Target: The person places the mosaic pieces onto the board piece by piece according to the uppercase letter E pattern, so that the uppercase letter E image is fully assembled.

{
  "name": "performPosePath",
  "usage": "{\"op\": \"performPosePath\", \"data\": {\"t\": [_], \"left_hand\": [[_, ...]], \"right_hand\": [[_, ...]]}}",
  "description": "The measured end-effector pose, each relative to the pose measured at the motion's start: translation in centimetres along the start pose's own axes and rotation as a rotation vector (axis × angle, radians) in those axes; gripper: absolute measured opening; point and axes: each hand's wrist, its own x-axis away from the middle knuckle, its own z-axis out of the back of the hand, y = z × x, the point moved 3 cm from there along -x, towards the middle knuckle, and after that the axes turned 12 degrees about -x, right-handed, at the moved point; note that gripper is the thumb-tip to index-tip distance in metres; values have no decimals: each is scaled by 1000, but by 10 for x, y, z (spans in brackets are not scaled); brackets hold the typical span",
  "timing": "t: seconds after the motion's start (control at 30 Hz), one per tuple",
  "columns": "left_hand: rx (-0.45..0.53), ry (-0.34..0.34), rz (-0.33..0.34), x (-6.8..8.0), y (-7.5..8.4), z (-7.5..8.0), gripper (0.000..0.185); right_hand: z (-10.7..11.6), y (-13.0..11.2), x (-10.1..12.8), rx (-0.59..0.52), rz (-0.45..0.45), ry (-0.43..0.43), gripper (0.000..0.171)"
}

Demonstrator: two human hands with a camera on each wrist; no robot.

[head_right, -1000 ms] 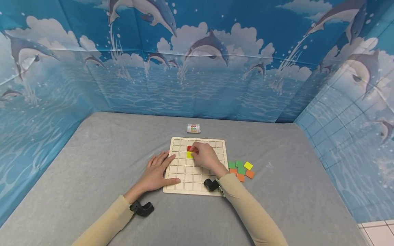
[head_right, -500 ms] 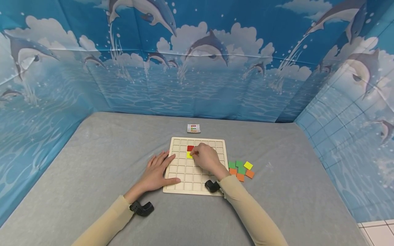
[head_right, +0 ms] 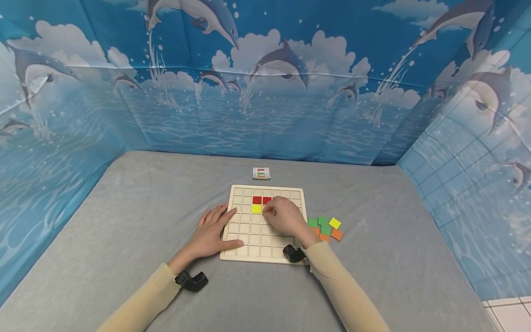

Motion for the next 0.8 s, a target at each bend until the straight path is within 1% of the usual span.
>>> {"op": "performPosePath", "data": {"t": [0.17, 0.2, 0.33, 0.47, 0.6, 0.8], "left_hand": [[5, -6, -3, -1, 0, -1, 93], [4, -10, -2, -1, 0, -2, 93], [3, -24, 1, -1, -1, -3, 94], [8, -16, 0, -1, -1, -3, 94], [8, -16, -1, -1, -3, -4, 94], [2, -20, -3, -1, -3, -4, 95]], "right_hand": [[16, 12, 13, -17, 34, 6, 4], [20, 14, 16, -23, 30, 1, 5], [36, 26, 29, -50, -45, -47, 6], [50, 36, 39, -18, -138, -86, 9], [60, 46, 48, 5, -157, -90, 14], [69, 56, 57, 21, -187, -132, 22]]}}
